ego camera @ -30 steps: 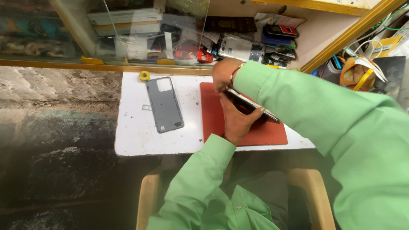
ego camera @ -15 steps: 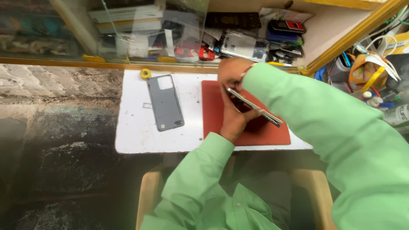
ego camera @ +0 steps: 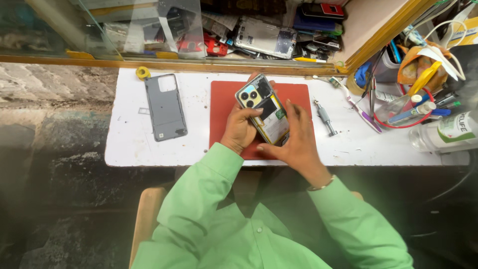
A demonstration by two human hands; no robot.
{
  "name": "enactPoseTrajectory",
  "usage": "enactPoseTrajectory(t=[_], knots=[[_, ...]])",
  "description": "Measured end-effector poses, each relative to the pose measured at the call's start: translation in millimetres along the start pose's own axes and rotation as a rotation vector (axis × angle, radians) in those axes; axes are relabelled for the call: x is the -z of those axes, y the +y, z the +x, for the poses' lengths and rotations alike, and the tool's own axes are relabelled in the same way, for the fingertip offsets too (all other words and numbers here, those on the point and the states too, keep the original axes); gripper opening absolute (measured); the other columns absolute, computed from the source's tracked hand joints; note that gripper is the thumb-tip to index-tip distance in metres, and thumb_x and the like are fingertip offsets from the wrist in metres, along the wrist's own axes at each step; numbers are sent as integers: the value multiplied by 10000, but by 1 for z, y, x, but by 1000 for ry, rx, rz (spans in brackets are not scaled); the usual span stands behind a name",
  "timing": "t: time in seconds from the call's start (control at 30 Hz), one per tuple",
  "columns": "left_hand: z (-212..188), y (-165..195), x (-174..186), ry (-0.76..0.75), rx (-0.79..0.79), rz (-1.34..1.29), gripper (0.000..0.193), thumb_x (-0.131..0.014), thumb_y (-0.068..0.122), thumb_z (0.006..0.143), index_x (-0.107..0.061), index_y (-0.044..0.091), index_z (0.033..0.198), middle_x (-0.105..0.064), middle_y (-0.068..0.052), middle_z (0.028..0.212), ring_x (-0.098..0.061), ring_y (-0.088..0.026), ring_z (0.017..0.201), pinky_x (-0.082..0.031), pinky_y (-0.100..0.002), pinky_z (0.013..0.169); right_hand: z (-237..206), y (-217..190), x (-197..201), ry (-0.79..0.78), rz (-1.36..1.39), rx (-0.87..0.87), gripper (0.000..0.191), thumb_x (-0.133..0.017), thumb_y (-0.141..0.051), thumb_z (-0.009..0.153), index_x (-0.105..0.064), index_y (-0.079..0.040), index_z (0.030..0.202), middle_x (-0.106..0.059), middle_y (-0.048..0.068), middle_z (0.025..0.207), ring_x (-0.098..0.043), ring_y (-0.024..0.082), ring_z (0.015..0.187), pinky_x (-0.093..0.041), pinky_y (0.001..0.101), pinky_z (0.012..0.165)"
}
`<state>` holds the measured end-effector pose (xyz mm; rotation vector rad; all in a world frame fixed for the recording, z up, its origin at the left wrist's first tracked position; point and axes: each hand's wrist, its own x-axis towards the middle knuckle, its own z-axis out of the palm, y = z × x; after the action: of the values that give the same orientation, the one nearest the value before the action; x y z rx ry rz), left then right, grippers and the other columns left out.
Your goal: The person uses a precision screwdriver to remove screws from the back of a disassembled smartphone. They then rotate the device and press along the edges to separate the back cover from the frame. The person continues to pry and separate the cover while holding the phone.
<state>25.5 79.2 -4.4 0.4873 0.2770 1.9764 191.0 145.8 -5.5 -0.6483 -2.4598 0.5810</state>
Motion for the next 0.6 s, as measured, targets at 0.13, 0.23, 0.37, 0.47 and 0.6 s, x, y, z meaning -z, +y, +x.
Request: enactPoseTrajectory(t=[0.13, 0.23, 0.37, 0.47, 0.6], knots=[[-3, 4, 0, -76, 7, -2, 945, -499, -106, 750, -264, 75, 1647, -440, -266, 1573, -426, -388, 1492, -355, -493, 1269, -1, -11, -16, 91, 68, -51, 1152, -939, -270, 648, -304, 44, 1556, -404, 239, 1364, -488, 413, 1263, -482, 478, 1016], [-4, 5, 0, -58, 16, 5, 954, -506, -105, 748, -254, 79, 1650, -436, -263, 1578, -413, -384, 1501, -348, -494, 1272, -2, -11, -19, 132, 69, -24, 1117, -929, -233, 666, -307, 43, 1552, -394, 226, 1340, -500, 392, 1221, -482, 485, 1020], [-5, 4, 1, -82, -6, 30, 950, -533, -106, 763, -264, 87, 1653, -438, -254, 1586, -427, -353, 1503, -350, -480, 1284, -2, 0, -15, 120, 36, 9, 1117, -932, -212, 626, -338, 38, 1538, -410, 242, 1345, -482, 417, 1244, -470, 483, 1019], [-7, 5, 4, -37, 12, 78, 883, -568, -86, 826, -298, 87, 1649, -481, -225, 1563, -494, -299, 1444, -388, -442, 1257, 3, 13, 0, 107, -5, 75, 1108, -932, -193, 594, -378, 12, 1532, -434, 236, 1351, -482, 417, 1253, -444, 491, 1061], [-12, 13, 12, 77, 76, 41, 761, -578, -31, 895, -358, 42, 1620, -543, -146, 1490, -585, -233, 1298, -497, -410, 1097, 17, 32, 26, -1, 26, 98, 1095, -924, -166, 579, -421, -52, 1545, -488, 205, 1410, -493, 404, 1307, -417, 475, 1118]])
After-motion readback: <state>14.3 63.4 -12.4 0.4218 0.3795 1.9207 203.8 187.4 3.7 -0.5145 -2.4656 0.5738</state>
